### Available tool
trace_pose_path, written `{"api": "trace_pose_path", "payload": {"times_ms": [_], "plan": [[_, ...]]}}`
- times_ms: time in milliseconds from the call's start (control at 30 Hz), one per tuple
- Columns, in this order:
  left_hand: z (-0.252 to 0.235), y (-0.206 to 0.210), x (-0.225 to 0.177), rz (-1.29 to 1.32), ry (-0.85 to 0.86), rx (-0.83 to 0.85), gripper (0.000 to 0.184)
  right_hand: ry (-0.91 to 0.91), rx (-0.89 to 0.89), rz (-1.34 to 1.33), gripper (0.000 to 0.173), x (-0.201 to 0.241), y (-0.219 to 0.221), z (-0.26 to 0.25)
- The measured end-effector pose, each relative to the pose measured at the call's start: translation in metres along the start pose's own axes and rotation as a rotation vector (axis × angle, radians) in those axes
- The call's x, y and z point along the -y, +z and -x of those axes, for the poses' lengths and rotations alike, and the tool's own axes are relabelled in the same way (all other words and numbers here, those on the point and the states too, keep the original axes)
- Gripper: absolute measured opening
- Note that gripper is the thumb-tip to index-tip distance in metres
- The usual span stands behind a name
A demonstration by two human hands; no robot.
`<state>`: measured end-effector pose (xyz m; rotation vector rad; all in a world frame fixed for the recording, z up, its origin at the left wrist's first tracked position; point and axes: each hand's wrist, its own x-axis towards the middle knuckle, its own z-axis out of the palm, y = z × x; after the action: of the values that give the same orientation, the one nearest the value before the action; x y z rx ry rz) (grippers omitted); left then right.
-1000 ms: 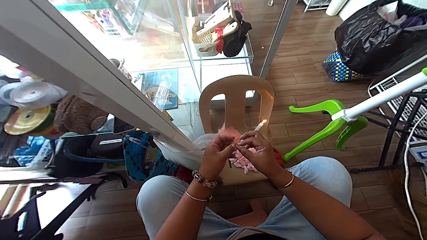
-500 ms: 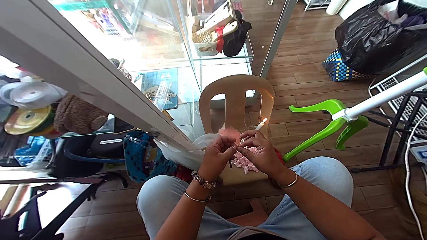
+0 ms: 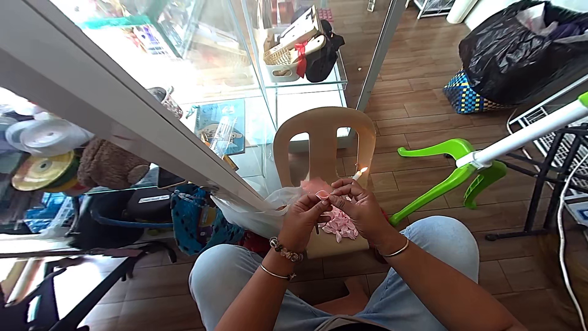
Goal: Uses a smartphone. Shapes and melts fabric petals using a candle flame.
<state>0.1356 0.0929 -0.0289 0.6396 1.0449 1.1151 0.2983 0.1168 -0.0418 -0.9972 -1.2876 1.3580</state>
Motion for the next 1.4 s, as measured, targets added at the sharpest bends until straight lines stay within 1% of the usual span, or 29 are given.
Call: {"api": "trace_pose_path", "payload": {"times_ms": [233, 367, 433, 467, 567, 633, 667, 800, 967, 1100, 1167, 1267, 1400], "plan": [[0.0, 0.001, 0.003, -0.01, 0.061, -0.017, 0.008, 0.087, 0.025, -0.091, 0.004, 0.002, -0.002, -0.001], [-0.001, 0.001, 0.006, -0.002, 0.101, -0.014, 0.01, 0.066, 0.028, -0.062, 0.003, 0.003, -0.003, -0.001], [-0.001, 0.001, 0.006, -0.001, 0.112, -0.002, 0.011, 0.006, 0.037, 0.021, 0.002, 0.005, -0.003, -0.001], [-0.001, 0.001, 0.007, 0.001, 0.114, 0.002, 0.011, -0.046, 0.037, 0.087, 0.005, 0.004, -0.004, -0.001], [-0.001, 0.001, 0.007, 0.005, 0.113, 0.014, 0.012, -0.282, 0.047, 0.315, 0.016, 0.001, -0.007, -0.001], [-0.001, 0.0, 0.006, 0.012, 0.11, 0.024, 0.013, -0.405, 0.057, 0.408, 0.015, -0.001, -0.009, -0.002], [-0.001, 0.0, 0.005, 0.012, 0.106, 0.025, 0.013, -0.437, 0.058, 0.434, 0.013, -0.002, -0.009, -0.003], [0.0, 0.001, 0.005, 0.001, 0.102, 0.012, 0.013, -0.514, 0.042, 0.51, 0.011, -0.004, -0.01, -0.003], [0.0, 0.001, 0.004, -0.01, 0.112, 0.01, 0.013, -0.616, 0.021, 0.621, 0.013, -0.006, -0.008, -0.003], [0.0, 0.002, 0.004, -0.025, 0.13, -0.018, 0.013, -0.623, -0.009, 0.641, 0.013, -0.01, -0.004, -0.001], [0.0, 0.002, 0.003, -0.014, 0.112, -0.037, 0.013, -0.611, -0.016, 0.628, 0.014, -0.014, -0.002, 0.0], [-0.001, 0.001, 0.0, 0.036, 0.072, -0.073, 0.013, -0.597, 0.004, 0.639, 0.019, -0.021, 0.0, 0.003], [-0.001, -0.004, -0.001, -0.012, 0.076, -0.097, 0.01, -0.621, -0.007, 0.757, 0.025, -0.026, 0.001, 0.005]]}}
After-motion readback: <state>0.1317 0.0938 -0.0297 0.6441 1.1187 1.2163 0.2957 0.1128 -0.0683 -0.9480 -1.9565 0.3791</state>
